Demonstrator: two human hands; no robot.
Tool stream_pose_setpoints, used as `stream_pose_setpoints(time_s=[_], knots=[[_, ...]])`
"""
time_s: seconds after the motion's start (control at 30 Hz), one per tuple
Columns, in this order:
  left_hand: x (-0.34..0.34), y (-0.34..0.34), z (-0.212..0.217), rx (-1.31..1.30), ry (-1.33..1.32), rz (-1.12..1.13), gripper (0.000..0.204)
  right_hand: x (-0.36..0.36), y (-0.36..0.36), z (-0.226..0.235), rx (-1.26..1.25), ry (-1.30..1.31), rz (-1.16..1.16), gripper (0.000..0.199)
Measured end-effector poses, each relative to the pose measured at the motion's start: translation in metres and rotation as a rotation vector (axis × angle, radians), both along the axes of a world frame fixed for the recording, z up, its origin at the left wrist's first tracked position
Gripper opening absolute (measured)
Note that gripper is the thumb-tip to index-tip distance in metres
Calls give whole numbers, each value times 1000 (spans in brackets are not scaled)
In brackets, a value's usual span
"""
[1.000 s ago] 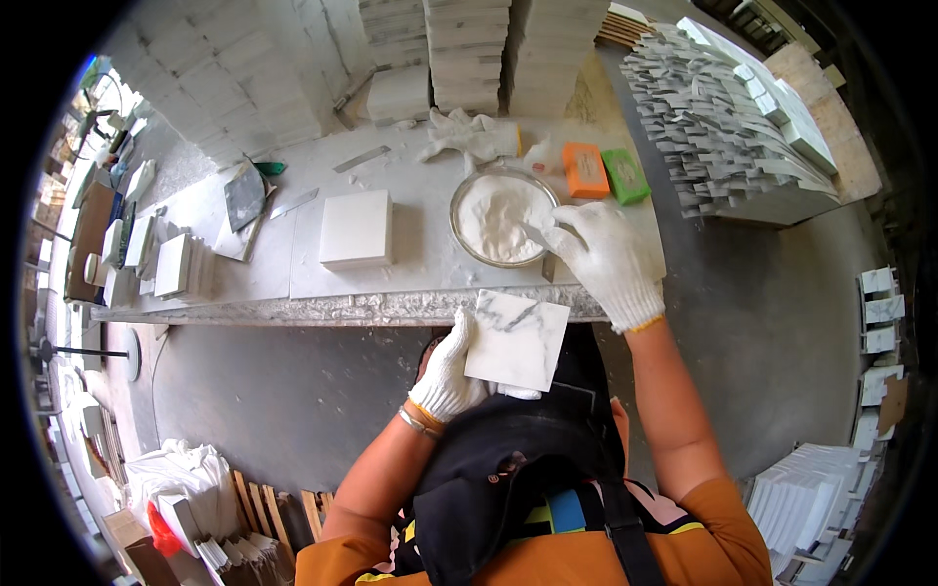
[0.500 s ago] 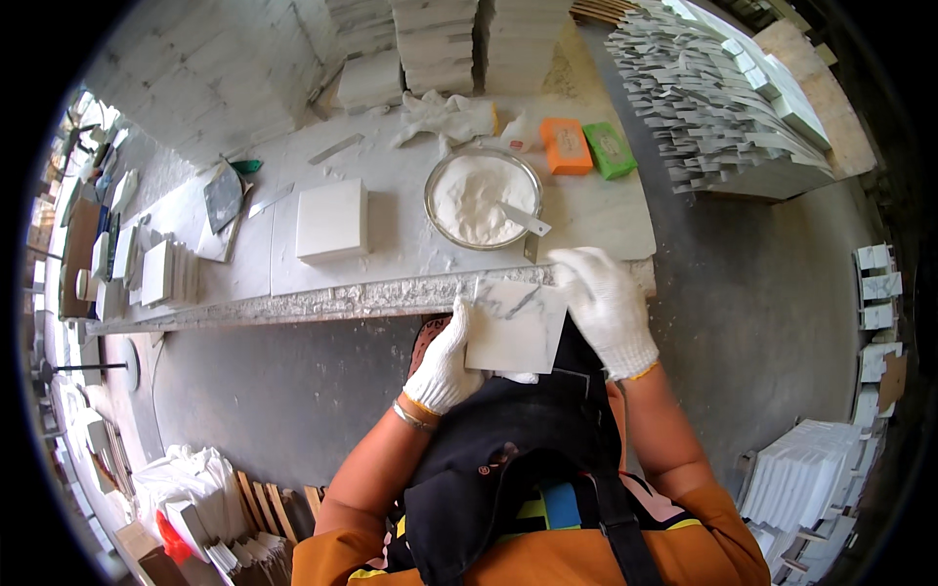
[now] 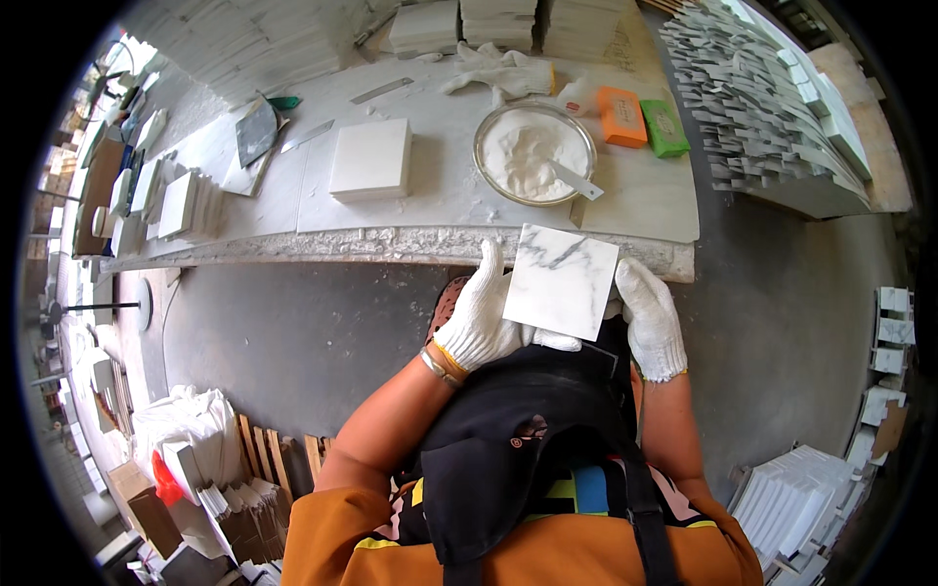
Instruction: The person applies a white paste to the edges of a square tile using a small metal spatula, then smooths the edges with a green sponge. The person repeats this process on multiple tiles, handling them one at a time.
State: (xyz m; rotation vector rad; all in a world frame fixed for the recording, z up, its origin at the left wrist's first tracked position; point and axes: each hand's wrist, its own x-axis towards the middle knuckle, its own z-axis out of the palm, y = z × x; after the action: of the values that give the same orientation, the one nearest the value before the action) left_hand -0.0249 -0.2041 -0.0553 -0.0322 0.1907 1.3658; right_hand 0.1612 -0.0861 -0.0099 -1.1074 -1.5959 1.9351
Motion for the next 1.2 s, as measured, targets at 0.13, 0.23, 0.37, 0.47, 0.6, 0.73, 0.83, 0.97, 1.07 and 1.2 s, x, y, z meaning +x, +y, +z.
stream_pose_setpoints(time_s=[0.13, 0.23, 0.37, 0.47, 0.6, 0.73, 0.83, 0.97, 1.07, 1.2], knots=[[1, -1, 1, -20, 76, 54, 114, -5, -6, 2, 23, 12, 61, 51], [-1, -2, -9, 24, 82, 72, 114, 3, -10, 10, 23, -61, 165, 53], [-1, -5, 2, -51, 87, 137, 109, 19, -12, 4, -12, -11, 222, 59], [-12, -13, -2, -110, 141, 193, 91, 15, -12, 9, -143, -35, 193, 51], [-24, -5, -14, -283, 439, 215, 74, -5, -3, 2, -50, -80, 195, 36], [-42, -16, 9, -331, 538, 112, 60, -31, 1, 5, -25, -111, 220, 34], [-52, -27, 26, -289, 629, 259, 63, -47, 1, 2, -89, 1, 297, 35], [-53, -36, 47, -107, 620, 377, 57, -60, -3, 12, -101, 48, 249, 35], [-55, -36, 71, -105, 752, 400, 62, -64, -1, 19, -76, 104, 198, 34], [-62, -40, 73, -158, 761, 499, 63, -59, 1, 25, -29, 133, 201, 34]])
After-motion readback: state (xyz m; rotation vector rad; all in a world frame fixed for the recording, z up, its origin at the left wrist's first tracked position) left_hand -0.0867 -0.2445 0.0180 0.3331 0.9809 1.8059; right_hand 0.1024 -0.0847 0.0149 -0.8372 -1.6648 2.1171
